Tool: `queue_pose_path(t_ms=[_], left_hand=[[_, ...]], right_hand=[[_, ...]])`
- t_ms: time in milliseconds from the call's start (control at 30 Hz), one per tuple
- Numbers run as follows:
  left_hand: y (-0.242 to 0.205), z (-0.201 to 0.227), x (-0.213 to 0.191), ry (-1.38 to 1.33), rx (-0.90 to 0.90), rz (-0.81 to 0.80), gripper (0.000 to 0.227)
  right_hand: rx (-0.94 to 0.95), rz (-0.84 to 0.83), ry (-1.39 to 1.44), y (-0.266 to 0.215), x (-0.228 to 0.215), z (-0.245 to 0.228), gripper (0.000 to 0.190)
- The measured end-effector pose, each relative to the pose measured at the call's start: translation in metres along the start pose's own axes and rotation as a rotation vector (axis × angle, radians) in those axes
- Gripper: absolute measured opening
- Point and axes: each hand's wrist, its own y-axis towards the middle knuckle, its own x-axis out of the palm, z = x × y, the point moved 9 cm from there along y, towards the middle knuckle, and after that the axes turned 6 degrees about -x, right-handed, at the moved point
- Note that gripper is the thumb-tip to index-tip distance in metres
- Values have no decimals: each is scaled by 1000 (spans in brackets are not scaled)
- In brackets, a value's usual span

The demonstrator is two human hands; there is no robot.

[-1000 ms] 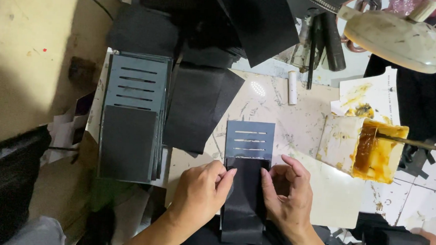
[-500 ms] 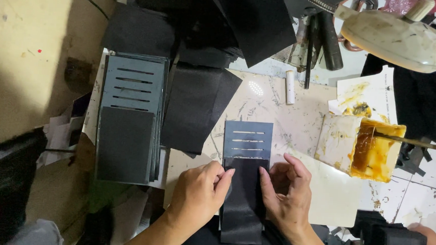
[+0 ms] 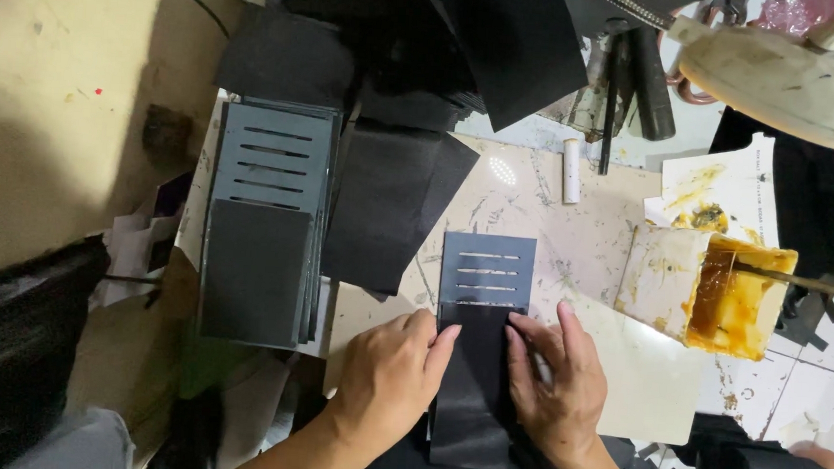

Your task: The person sits at a workshop table and applies yellow adhesive from an open box onto dark fabric pieces using a small stick applicator. They spread the glue along the edge of each piece, then fold and press the fabric pieces together by hand, working through pieces one at a time.

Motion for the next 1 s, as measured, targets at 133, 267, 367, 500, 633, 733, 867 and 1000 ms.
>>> queue_pose_path(t_ms=[133, 267, 367, 500, 633, 733, 867, 1000], left_hand=[[-10, 22, 0, 162, 230, 202, 18], [-12, 49, 14, 132, 444, 36, 17], [-11, 53, 3, 165, 473, 89, 16], [-19, 41, -9, 274, 515, 158, 22], [-20, 41, -24, 325, 468, 216, 18], [-20, 41, -7, 244, 459, 137, 31], [-12, 48, -1, 220, 434, 122, 38], [-14, 26, 5, 337, 403, 103, 46]], right_hand=[[2, -32, 76, 0, 2, 3, 75], [-12, -37, 32, -1, 3, 0, 74], [25, -47, 75, 1, 3, 1, 74], [25, -29, 66, 2, 1, 0, 71], [107, -41, 171, 2, 4, 10, 77], [3, 6, 111, 17, -1, -3, 80], [-57, -12, -29, 34, 2, -9, 79], [6, -64, -51, 37, 8, -1, 79]])
